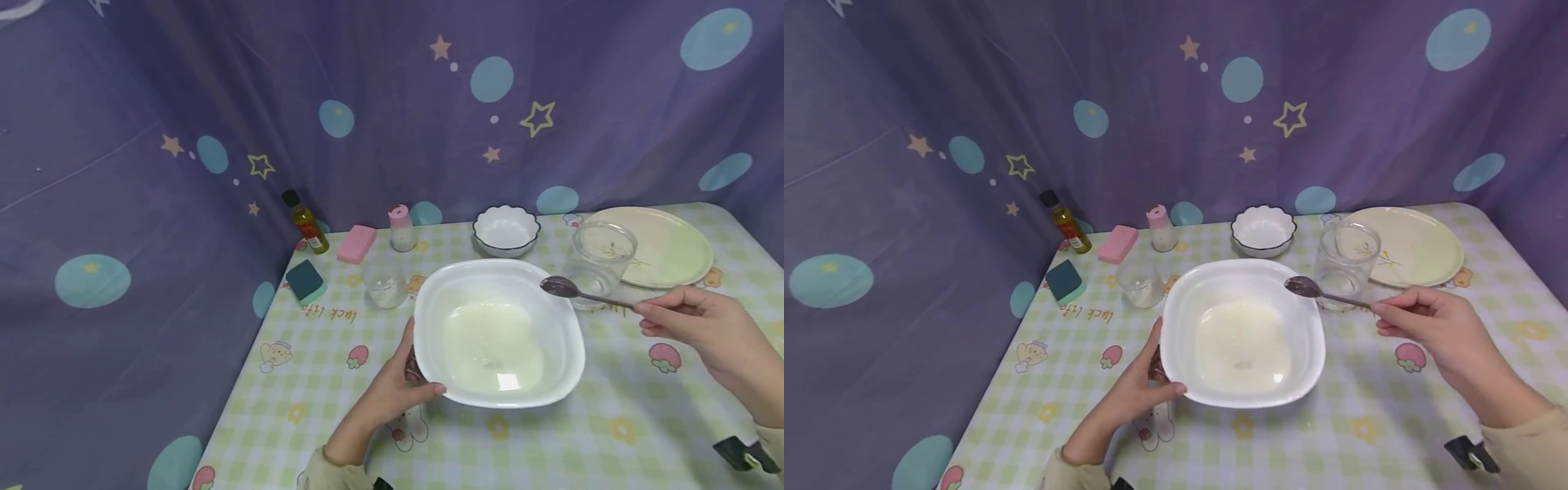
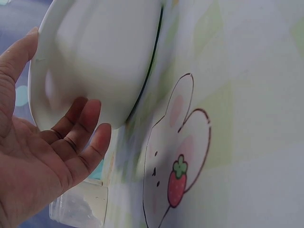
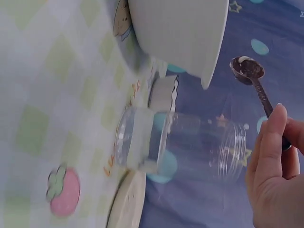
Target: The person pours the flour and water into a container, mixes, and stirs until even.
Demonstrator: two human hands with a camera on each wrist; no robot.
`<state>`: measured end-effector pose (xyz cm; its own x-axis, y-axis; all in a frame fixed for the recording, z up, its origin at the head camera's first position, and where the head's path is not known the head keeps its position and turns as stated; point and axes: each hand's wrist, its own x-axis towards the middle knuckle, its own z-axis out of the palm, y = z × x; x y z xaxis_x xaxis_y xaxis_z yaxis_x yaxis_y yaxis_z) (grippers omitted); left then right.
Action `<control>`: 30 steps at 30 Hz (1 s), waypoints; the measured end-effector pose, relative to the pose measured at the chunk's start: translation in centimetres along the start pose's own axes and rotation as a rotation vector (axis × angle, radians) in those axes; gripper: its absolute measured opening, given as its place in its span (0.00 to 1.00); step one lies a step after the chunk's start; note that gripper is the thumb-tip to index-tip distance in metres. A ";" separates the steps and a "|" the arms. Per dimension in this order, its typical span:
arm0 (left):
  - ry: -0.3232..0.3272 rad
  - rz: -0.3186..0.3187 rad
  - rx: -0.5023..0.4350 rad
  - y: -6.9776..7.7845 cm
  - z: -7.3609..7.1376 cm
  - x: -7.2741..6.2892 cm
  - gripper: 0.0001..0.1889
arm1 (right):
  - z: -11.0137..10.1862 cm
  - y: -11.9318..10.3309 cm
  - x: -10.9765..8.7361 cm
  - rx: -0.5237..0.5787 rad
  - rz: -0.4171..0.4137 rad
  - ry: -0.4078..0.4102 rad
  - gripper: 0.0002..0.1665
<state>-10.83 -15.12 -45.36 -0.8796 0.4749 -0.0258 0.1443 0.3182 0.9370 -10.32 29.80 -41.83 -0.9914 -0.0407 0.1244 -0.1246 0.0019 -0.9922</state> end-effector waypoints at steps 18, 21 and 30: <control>-0.009 0.011 -0.016 -0.1 0.0 0.0 0.60 | -2.5 2.3 -3.3 -0.069 -0.169 0.250 0.16; -0.009 0.013 -0.016 -0.2 0.0 0.0 0.59 | -2.1 3.1 -3.4 -0.244 -0.148 0.286 0.13; -0.027 0.009 -0.024 1.7 -0.2 -0.2 0.59 | -0.9 3.3 -3.5 -0.737 -0.030 0.354 0.07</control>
<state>-10.46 -14.81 -43.67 -0.8659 0.4994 -0.0267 0.1408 0.2947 0.9452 -7.29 30.88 -45.51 -0.9259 0.2662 0.2682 -0.0237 0.6674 -0.7443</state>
